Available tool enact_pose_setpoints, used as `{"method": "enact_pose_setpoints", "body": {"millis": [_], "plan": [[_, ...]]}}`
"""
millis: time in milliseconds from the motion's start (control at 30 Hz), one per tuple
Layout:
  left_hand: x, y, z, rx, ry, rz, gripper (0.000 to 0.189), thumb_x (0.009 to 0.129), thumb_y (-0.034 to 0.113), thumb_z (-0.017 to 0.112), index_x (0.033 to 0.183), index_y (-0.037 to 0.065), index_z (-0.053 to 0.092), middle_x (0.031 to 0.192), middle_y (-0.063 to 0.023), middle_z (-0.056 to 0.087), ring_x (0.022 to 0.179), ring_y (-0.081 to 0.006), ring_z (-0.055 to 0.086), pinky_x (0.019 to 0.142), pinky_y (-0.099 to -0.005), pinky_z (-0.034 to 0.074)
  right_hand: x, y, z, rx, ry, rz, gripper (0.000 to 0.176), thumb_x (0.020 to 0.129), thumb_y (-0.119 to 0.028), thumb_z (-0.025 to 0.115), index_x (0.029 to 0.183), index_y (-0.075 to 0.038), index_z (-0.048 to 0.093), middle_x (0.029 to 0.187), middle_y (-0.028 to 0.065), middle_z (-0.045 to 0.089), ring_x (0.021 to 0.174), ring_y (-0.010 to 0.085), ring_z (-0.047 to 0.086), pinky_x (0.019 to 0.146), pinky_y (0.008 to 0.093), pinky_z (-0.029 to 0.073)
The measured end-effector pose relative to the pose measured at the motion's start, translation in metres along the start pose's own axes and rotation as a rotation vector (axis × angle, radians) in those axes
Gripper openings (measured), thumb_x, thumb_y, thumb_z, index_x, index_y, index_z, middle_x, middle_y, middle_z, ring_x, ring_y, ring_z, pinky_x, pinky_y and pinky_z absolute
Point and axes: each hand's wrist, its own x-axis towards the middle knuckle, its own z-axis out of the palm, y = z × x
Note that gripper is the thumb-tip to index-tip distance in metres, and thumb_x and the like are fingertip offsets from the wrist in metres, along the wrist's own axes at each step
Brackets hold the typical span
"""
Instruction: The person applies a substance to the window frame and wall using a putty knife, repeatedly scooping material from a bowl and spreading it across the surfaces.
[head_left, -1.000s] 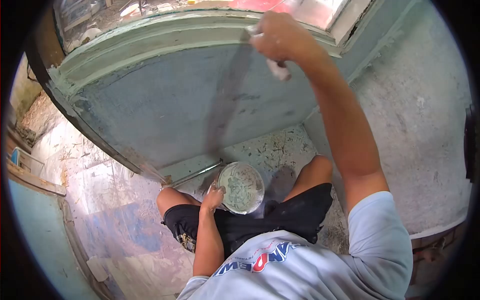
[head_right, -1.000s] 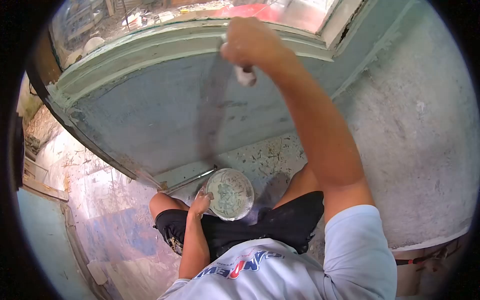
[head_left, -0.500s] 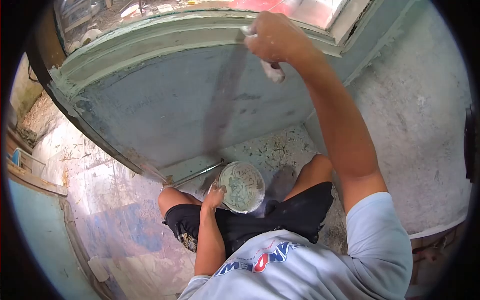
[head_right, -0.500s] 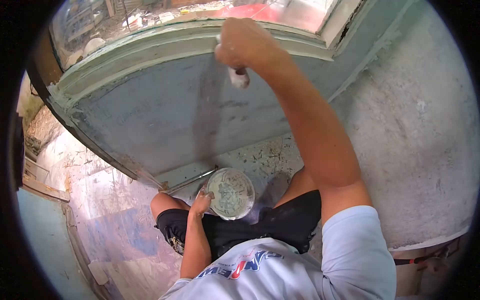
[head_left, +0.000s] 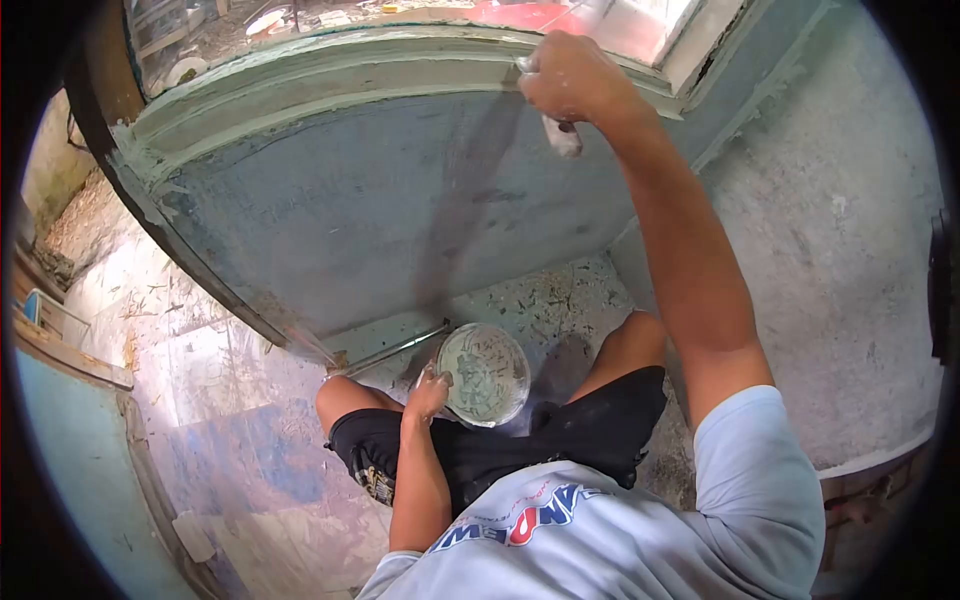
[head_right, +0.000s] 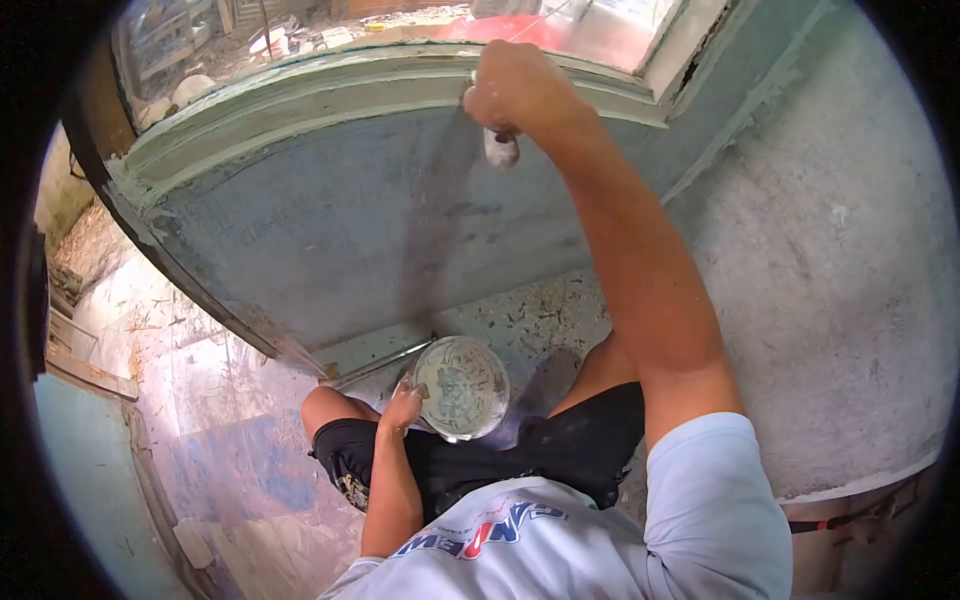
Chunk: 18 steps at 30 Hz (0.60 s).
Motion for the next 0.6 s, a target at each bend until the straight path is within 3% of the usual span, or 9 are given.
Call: {"method": "enact_pose_setpoints", "body": {"millis": [67, 167, 200, 267, 333, 433, 500, 533, 600], "plan": [[0.001, 0.0, -0.002, 0.055, 0.014, 0.058, 0.078, 0.077, 0.009, 0.05, 0.152, 0.005, 0.032, 0.134, -0.016, 0.054, 0.122, -0.0273, 0.049, 0.103, -0.0317, 0.037, -0.012, -0.007, -0.011, 0.006, -0.047, 0.048, 0.025, 0.076, -0.017, 0.059, 0.084, 0.004, 0.069, 0.086, 0.0266, 0.068, 0.085, 0.0396, 0.068, 0.077, 0.0455, 0.055], [0.005, -0.006, -0.002, 0.096, 0.032, 0.049, 0.077, 0.078, 0.01, 0.051, 0.152, 0.007, 0.032, 0.133, -0.0166, 0.055, 0.119, -0.0272, 0.05, 0.102, -0.0318, 0.038, -0.024, -0.033, 0.002, 0.062, 0.209, -0.196, 0.021, 0.075, -0.013, 0.059, 0.084, 0.004, 0.069, 0.09, 0.0249, 0.069, 0.087, 0.0396, 0.068, 0.078, 0.0464, 0.055], [0.004, -0.003, -0.003, 0.03, -0.044, 0.029, 0.072, 0.08, 0.018, 0.051, 0.146, -0.006, 0.034, 0.151, -0.0285, 0.035, 0.141, -0.0366, 0.032, 0.115, -0.0347, 0.026, -0.02, -0.039, 0.009, 0.085, 0.199, -0.218, 0.022, 0.076, -0.016, 0.058, 0.081, 0.003, 0.069, 0.084, 0.0256, 0.067, 0.084, 0.0407, 0.067, 0.077, 0.0471, 0.054], [0.005, -0.003, -0.004, 0.076, -0.053, -0.011, 0.07, 0.08, 0.019, 0.051, 0.144, -0.006, 0.037, 0.152, -0.0294, 0.032, 0.143, -0.0376, 0.03, 0.115, -0.0349, 0.025, -0.013, -0.04, 0.023, 0.074, 0.233, -0.244, 0.023, 0.076, -0.017, 0.059, 0.079, 0.004, 0.068, 0.076, 0.0259, 0.065, 0.078, 0.0428, 0.065, 0.076, 0.0479, 0.053], [0.0, 0.006, -0.008, 0.224, -0.115, -0.07, 0.063, 0.082, 0.02, 0.05, 0.139, -0.006, 0.044, 0.154, -0.0317, 0.025, 0.146, -0.04, 0.021, 0.117, -0.0355, 0.022, -0.006, -0.024, 0.019, 0.033, 0.159, -0.173, 0.023, 0.075, -0.016, 0.059, 0.081, 0.003, 0.069, 0.082, 0.0257, 0.067, 0.083, 0.0411, 0.067, 0.078, 0.047, 0.054], [-0.003, 0.002, 0.0, 0.047, -0.014, -0.005, 0.063, 0.082, 0.02, 0.05, 0.139, -0.005, 0.044, 0.154, -0.0318, 0.025, 0.146, -0.0401, 0.021, 0.117, -0.035, 0.022, -0.007, 0.006, 0.005, 0.004, 0.075, -0.093, 0.024, 0.073, -0.017, 0.06, 0.082, 0.003, 0.07, 0.085, 0.0265, 0.068, 0.084, 0.039, 0.069, 0.077, 0.0454, 0.055], [-0.005, 0.007, 0.0, 0.043, -0.015, 0.0, 0.072, 0.078, 0.014, 0.05, 0.148, 0.001, 0.036, 0.146, -0.0235, 0.041, 0.136, -0.034, 0.036, 0.11, -0.0335, 0.03, -0.01, 0.012, -0.009, -0.01, 0.003, 0.013, 0.025, 0.074, -0.017, 0.06, 0.08, 0.005, 0.069, 0.082, 0.027, 0.068, 0.082, 0.0384, 0.069, 0.075, 0.0446, 0.055], [-0.006, 0.015, -0.002, 0.046, -0.015, 0.005, 0.078, 0.076, 0.011, 0.05, 0.152, 0.004, 0.031, 0.141, -0.0194, 0.049, 0.131, -0.0309, 0.044, 0.107, -0.0328, 0.035, -0.008, 0.008, -0.001, 0.006, 0.112, -0.023, 0.023, 0.073, -0.017, 0.061, 0.078, 0.005, 0.069, 0.083, 0.026, 0.068, 0.083, 0.0378, 0.069, 0.075, 0.044, 0.056], [-0.017, 0.04, 0.002, 0.012, -0.009, 0.029, 0.071, 0.079, 0.013, 0.049, 0.147, -0.003, 0.036, 0.141, -0.0237, 0.047, 0.13, -0.0324, 0.044, 0.105, -0.0332, 0.037, -0.006, -0.013, 0.016, 0.038, 0.259, -0.227, 0.02, 0.072, -0.015, 0.063, 0.079, 0.003, 0.07, 0.086, 0.0247, 0.069, 0.085, 0.0369, 0.07, 0.076, 0.0438, 0.056]]}}
